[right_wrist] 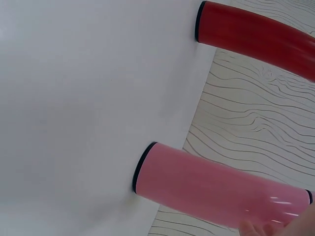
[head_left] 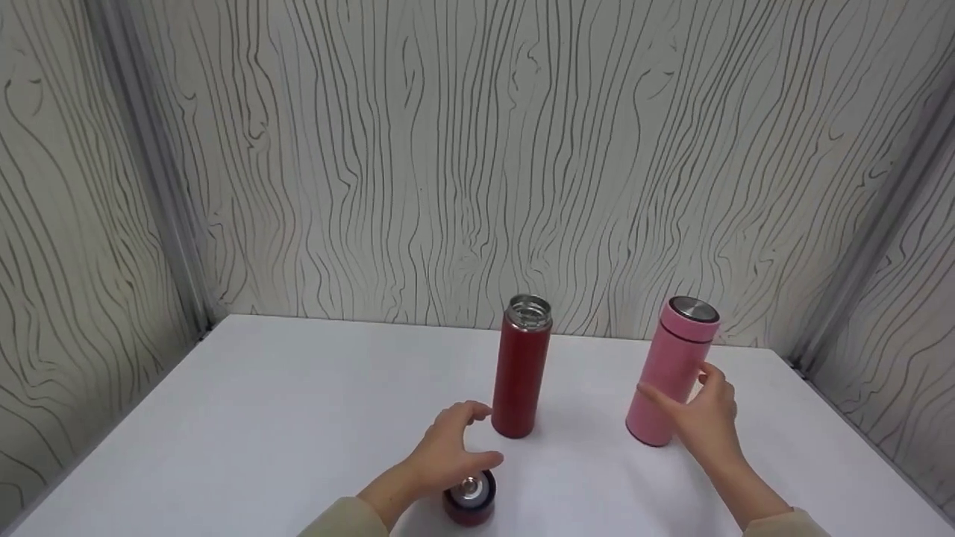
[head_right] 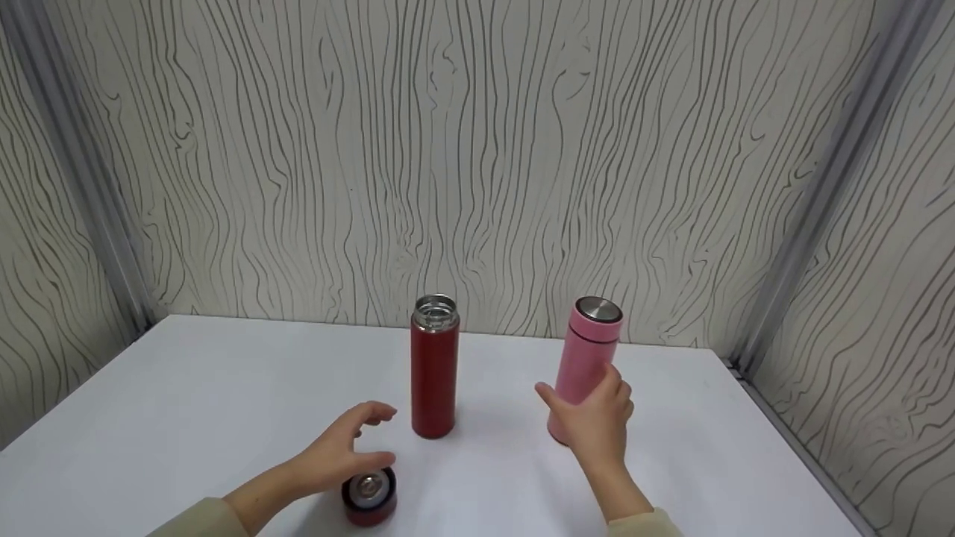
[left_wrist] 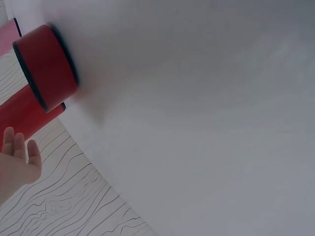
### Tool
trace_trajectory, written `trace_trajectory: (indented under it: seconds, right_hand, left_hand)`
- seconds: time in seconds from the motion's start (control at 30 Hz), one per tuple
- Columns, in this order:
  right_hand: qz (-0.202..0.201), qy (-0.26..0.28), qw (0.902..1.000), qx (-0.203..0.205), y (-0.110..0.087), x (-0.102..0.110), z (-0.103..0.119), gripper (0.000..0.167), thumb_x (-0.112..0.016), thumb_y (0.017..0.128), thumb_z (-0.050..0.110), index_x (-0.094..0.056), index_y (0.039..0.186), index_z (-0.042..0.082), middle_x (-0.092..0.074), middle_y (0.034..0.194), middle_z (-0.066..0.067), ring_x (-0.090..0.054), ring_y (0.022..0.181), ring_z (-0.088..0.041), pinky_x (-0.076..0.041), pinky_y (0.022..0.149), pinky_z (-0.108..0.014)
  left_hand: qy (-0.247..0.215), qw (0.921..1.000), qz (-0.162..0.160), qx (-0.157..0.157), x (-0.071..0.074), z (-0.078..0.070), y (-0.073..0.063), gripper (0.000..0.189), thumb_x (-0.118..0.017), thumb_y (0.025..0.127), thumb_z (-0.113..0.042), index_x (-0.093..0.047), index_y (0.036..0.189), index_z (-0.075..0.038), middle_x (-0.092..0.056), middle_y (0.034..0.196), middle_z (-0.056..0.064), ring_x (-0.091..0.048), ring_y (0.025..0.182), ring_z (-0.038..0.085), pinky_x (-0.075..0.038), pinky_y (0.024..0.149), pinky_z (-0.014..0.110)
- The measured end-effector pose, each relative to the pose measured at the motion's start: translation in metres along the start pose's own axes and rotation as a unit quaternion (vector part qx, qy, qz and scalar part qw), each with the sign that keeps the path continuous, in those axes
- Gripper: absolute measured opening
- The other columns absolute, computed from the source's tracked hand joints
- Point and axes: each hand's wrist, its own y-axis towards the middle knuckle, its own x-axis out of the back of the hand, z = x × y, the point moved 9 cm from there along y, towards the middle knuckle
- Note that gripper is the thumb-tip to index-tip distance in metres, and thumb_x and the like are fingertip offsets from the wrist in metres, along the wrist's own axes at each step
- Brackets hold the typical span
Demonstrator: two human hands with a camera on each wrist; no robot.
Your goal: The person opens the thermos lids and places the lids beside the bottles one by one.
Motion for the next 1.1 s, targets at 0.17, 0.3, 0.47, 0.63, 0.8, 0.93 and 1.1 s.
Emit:
trace_trajectory:
  seconds: [0.17,0.3,0.47,0.63,0.8,0.93,1.1]
  right_hand:
    - [-0.011,-0.006,0.9996,-0.023,0.015,-0.001,-0.012,0.111,-0.068,0.079,0.046,0.003,0.145,-0.007,-0.010,0.145,-0.036,-0.015,0.132,-0.050,-0.027,0.105,-0.063]
    - [-0.010,0.005,0.9991,-0.041,0.027,-0.004,-0.022,0.113,-0.068,0.080,0.046,0.008,0.145,-0.006,-0.005,0.147,-0.036,-0.014,0.134,-0.051,-0.025,0.105,-0.063]
    - [-0.012,0.033,0.9987,-0.036,0.039,-0.006,-0.025,0.113,-0.068,0.081,0.045,0.012,0.145,-0.004,-0.001,0.149,-0.034,-0.010,0.137,-0.050,-0.023,0.106,-0.062]
    - [-0.019,0.069,0.9974,-0.012,0.048,-0.008,-0.025,0.113,-0.070,0.081,0.039,0.014,0.145,-0.002,-0.001,0.151,-0.032,-0.014,0.139,-0.048,-0.024,0.107,-0.059]
    - [-0.029,0.098,0.9945,0.024,0.054,-0.011,-0.023,0.109,-0.072,0.080,0.034,0.009,0.146,0.002,-0.016,0.149,-0.029,-0.026,0.136,-0.045,-0.026,0.107,-0.059]
    - [-0.035,0.104,0.9937,0.022,0.055,-0.015,-0.025,0.109,-0.072,0.080,0.036,0.007,0.146,0.004,-0.019,0.148,-0.027,-0.027,0.135,-0.044,-0.025,0.108,-0.059]
    - [-0.038,0.095,0.9947,0.001,0.057,-0.018,-0.033,0.105,-0.068,0.082,0.041,0.005,0.146,0.002,-0.021,0.147,-0.029,-0.029,0.133,-0.045,-0.026,0.107,-0.060]
  left_hand:
    - [0.001,1.0000,-0.003,-0.005,0.004,-0.001,0.001,0.058,-0.070,0.078,-0.035,-0.047,0.127,-0.014,-0.050,0.129,0.008,-0.043,0.124,0.031,-0.039,0.098,0.058]
    - [0.004,1.0000,-0.003,-0.007,0.005,-0.001,0.000,0.058,-0.070,0.078,-0.034,-0.047,0.127,-0.013,-0.050,0.129,0.008,-0.044,0.123,0.030,-0.039,0.098,0.058]
    - [0.004,0.9999,-0.007,-0.008,0.009,0.000,-0.001,0.057,-0.069,0.079,-0.034,-0.048,0.127,-0.013,-0.051,0.129,0.008,-0.044,0.123,0.030,-0.039,0.098,0.057]
    - [-0.001,0.9995,-0.016,-0.026,0.014,-0.002,-0.004,0.055,-0.068,0.079,-0.034,-0.049,0.126,-0.012,-0.051,0.128,0.009,-0.044,0.123,0.030,-0.038,0.100,0.055]
    - [-0.007,0.9990,-0.022,-0.038,0.017,-0.002,-0.005,0.054,-0.067,0.078,-0.033,-0.049,0.124,-0.013,-0.051,0.128,0.010,-0.044,0.123,0.030,-0.037,0.100,0.055]
    - [-0.009,0.9994,-0.024,-0.025,0.018,0.001,-0.005,0.052,-0.067,0.078,-0.033,-0.049,0.124,-0.015,-0.051,0.127,0.007,-0.044,0.123,0.030,-0.038,0.100,0.056]
    - [-0.015,0.9995,-0.021,-0.018,0.018,0.003,-0.006,0.051,-0.068,0.079,-0.033,-0.049,0.124,-0.015,-0.051,0.128,0.008,-0.045,0.123,0.029,-0.039,0.100,0.055]
